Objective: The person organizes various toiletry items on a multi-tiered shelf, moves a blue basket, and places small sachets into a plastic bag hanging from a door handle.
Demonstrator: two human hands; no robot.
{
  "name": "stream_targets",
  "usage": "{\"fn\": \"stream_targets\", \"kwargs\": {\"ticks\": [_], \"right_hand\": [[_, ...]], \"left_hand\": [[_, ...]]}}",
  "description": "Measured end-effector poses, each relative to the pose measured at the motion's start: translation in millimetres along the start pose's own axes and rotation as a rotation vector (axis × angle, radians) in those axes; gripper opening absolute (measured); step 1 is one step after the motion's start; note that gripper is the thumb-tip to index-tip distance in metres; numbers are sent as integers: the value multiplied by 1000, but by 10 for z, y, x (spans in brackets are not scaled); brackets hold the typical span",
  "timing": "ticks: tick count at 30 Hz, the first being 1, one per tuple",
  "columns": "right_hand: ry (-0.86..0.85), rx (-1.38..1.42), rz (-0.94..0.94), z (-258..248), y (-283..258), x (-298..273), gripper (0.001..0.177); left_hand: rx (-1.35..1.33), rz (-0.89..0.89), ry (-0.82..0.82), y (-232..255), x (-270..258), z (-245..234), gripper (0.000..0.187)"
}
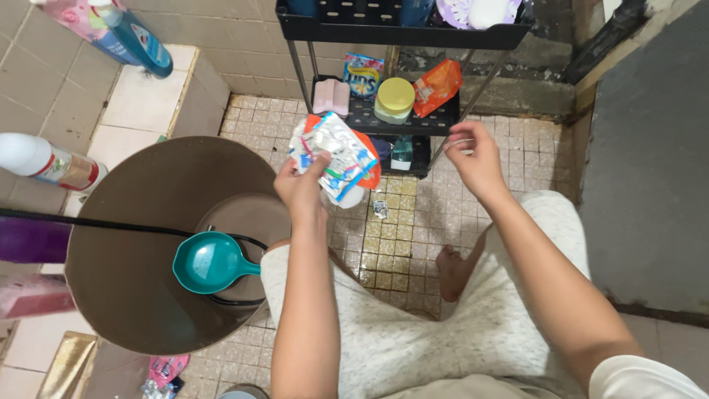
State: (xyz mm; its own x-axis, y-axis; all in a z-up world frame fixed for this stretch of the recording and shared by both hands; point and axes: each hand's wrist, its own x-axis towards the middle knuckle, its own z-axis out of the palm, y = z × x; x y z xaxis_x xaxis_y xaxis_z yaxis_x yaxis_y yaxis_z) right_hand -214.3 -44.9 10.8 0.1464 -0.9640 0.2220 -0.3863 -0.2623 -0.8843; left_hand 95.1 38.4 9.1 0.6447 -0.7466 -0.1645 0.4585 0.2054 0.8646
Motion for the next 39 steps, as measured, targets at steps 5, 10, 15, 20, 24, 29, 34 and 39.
{"fn": "stream_targets", "kwargs": {"ticks": [5, 10, 15, 20, 24, 29, 34, 39], "right_hand": [[-193, -36, 10, 75, 232, 28, 19], [-302, -10, 126, 418, 826, 87, 13], [-457, -55, 351, 753, 1573, 87, 19], [-499, -108, 456, 1280, 2453, 74, 31], [-600, -175, 463, 1772, 3024, -75, 36], [-738, -342, 483, 2235, 3536, -198, 44], [-763, -525, 270, 2596, 3923, -389, 47], [-422, -532, 368, 2832, 4060, -541, 48]], "left_hand": [[102, -17, -92, 252, -45, 16, 35], [224, -46, -116, 676, -244, -138, 35], [261, -92, -172, 810, -155, -397, 30], [581, -95, -323, 290, 243, -684, 29], [647, -95, -416, -463, 296, -893, 26], [608, -147, -364, -1398, 328, -998, 25], [500, -279, -129, -1907, 522, -1149, 33], [450, -341, -91, -2019, 475, -1230, 27]]}}
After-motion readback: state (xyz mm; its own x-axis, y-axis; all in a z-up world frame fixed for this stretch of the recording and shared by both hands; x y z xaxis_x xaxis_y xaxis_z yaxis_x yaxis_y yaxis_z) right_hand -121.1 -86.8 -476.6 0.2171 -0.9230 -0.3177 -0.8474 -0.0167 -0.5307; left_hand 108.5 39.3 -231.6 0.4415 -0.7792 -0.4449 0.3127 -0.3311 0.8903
